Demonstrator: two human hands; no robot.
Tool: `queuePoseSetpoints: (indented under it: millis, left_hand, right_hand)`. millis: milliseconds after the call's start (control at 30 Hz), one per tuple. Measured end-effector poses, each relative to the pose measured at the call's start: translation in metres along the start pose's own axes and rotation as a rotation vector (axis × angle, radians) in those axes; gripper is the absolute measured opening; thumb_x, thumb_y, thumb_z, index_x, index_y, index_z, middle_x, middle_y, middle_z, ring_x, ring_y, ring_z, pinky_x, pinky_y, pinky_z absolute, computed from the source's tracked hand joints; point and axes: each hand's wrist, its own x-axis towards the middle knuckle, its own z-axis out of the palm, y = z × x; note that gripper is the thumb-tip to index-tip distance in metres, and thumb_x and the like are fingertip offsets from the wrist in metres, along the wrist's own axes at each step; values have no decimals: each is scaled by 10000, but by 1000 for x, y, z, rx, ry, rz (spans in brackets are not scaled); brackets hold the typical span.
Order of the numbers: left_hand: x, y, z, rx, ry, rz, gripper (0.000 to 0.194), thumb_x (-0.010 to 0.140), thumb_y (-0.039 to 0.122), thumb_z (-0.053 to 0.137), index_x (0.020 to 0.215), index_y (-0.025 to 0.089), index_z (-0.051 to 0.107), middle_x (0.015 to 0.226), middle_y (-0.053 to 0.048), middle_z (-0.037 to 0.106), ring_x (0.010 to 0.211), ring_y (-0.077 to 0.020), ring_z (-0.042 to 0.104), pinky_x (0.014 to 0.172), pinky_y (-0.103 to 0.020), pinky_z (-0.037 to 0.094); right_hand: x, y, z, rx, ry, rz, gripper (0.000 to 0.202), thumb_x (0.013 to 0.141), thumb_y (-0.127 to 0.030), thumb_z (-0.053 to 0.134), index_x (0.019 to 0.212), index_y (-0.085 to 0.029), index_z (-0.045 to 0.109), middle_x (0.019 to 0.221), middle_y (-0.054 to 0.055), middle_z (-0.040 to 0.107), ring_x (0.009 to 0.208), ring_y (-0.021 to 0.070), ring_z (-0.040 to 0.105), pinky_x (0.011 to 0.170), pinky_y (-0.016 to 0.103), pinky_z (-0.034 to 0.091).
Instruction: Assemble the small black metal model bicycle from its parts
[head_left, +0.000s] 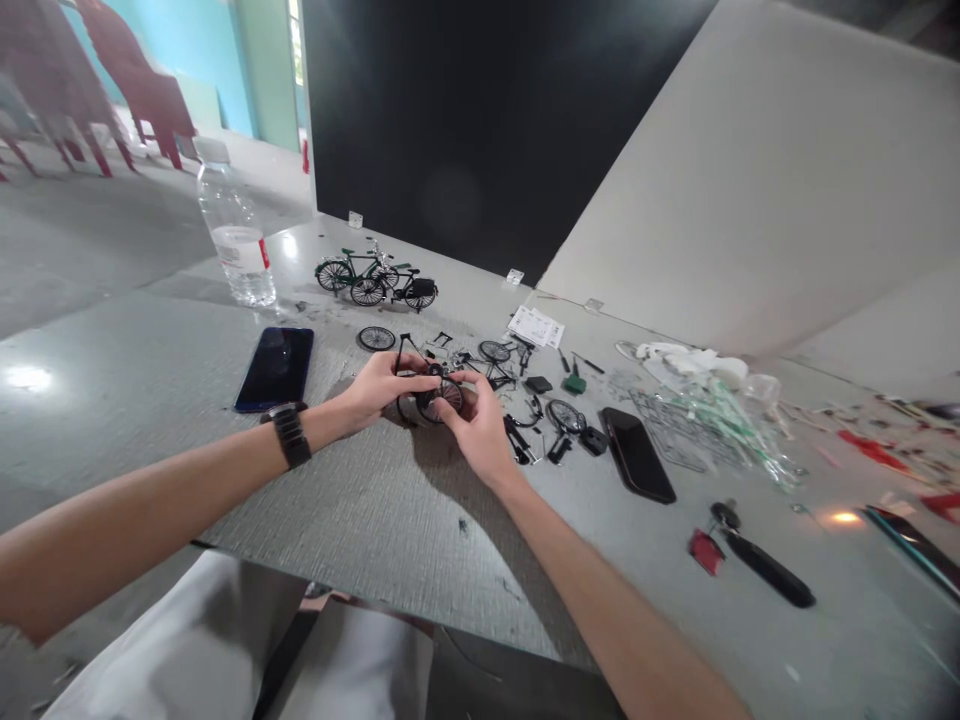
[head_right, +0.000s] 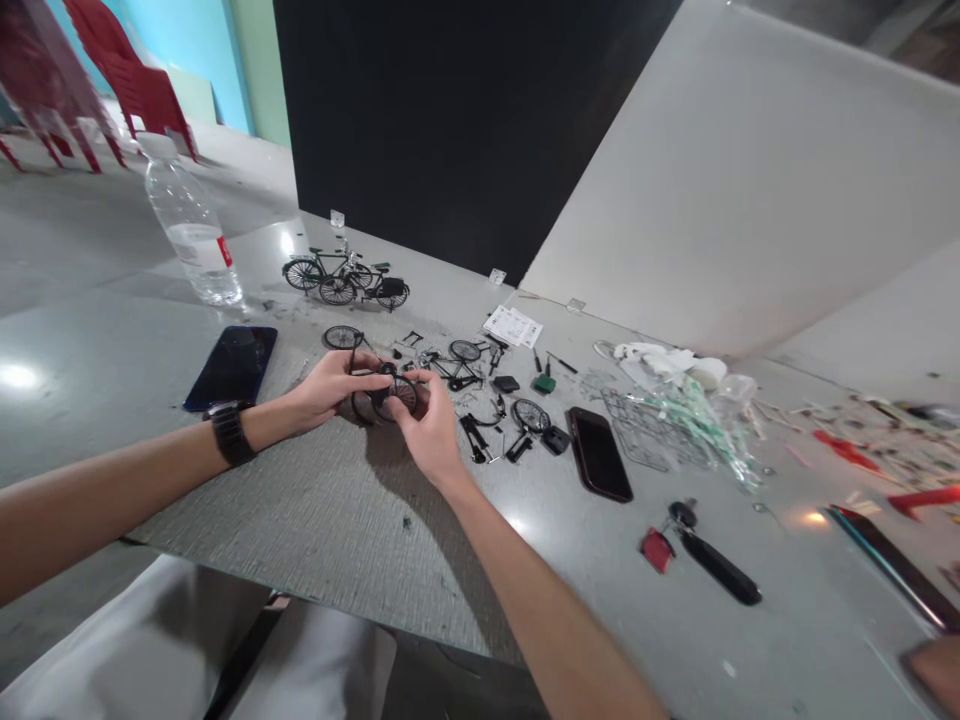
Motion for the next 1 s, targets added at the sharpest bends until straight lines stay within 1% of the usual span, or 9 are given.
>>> queuePoseSetpoints:
  millis: [133, 267, 333, 400, 500, 600, 867, 1000]
  left_hand:
    - [0, -1, 1, -30, 18, 2, 370, 641, 296, 890, 897, 115, 695, 886, -50, 689, 816, -161, 655, 744, -294, 518]
    - [0, -2, 2, -122, 0, -5, 353, 653, 290, 891, 890, 121, 691, 853, -28, 677, 783, -136, 650, 734, -270, 514]
    - [0, -3, 2, -156, -1, -20, 350, 660, 284, 889, 895, 118, 690, 855, -27, 678, 781, -132, 653, 730, -262, 516]
    - [0, -4, 2, -176, 4, -25, 351, 660, 273, 890, 900, 113, 690, 861, -27, 679, 783, -127, 654, 732, -255, 518]
    - [1, -4, 2, -191, 3, -21, 352, 656, 266, 894, 896, 108, 690, 863, -26, 679, 783, -125, 654, 746, -257, 524]
    - [1, -4, 2, -197, -2, -26, 354, 656, 273, 895, 895, 112, 689, 863, -28, 683, 780, -130, 655, 746, -268, 527]
    - [2, -7, 0, -150, -16, -4, 380, 687, 327, 894, 945, 119, 708, 895, -41, 689, 824, -140, 653, 775, -278, 515]
    - [1, -6, 1, -112, -37, 23, 366, 721, 342, 871, 973, 124, 719, 933, -58, 697, 870, -153, 652, 790, -284, 510]
  right_hand:
    - [0, 1, -1, -39, 22, -27, 373, 813, -351, 762, 1104, -243, 555, 1001, 44, 680, 887, 201, 680, 788, 345, 561]
    - [1, 0, -2, -45, 25, -22, 368, 795, -355, 782, 1075, -229, 579, 968, 52, 711, 862, 206, 690, 794, 354, 557]
    - [2, -1, -2, -46, 15, -36, 351, 815, -361, 761, 1093, -225, 596, 1000, 61, 719, 895, 209, 691, 825, 362, 556]
    - [2, -1, -2, -75, 6, -49, 340, 844, -362, 726, 1136, -224, 620, 984, 57, 718, 887, 206, 683, 822, 363, 558]
    - [1, -2, 0, -109, 2, -50, 354, 863, -359, 697, 1186, -220, 652, 895, 41, 695, 787, 193, 650, 738, 350, 562]
    - [1, -2, 0, -105, 3, -37, 370, 862, -369, 703, 1197, -219, 662, 851, 38, 679, 745, 195, 635, 683, 345, 562]
    - [-2, -4, 0, -161, 56, -32, 340, 857, -395, 727, 1134, -214, 648, 860, 49, 710, 789, 215, 680, 720, 354, 564]
    - [-4, -7, 1, -197, 45, -34, 324, 871, -409, 716, 1115, -218, 622, 795, 29, 702, 747, 213, 685, 701, 348, 558]
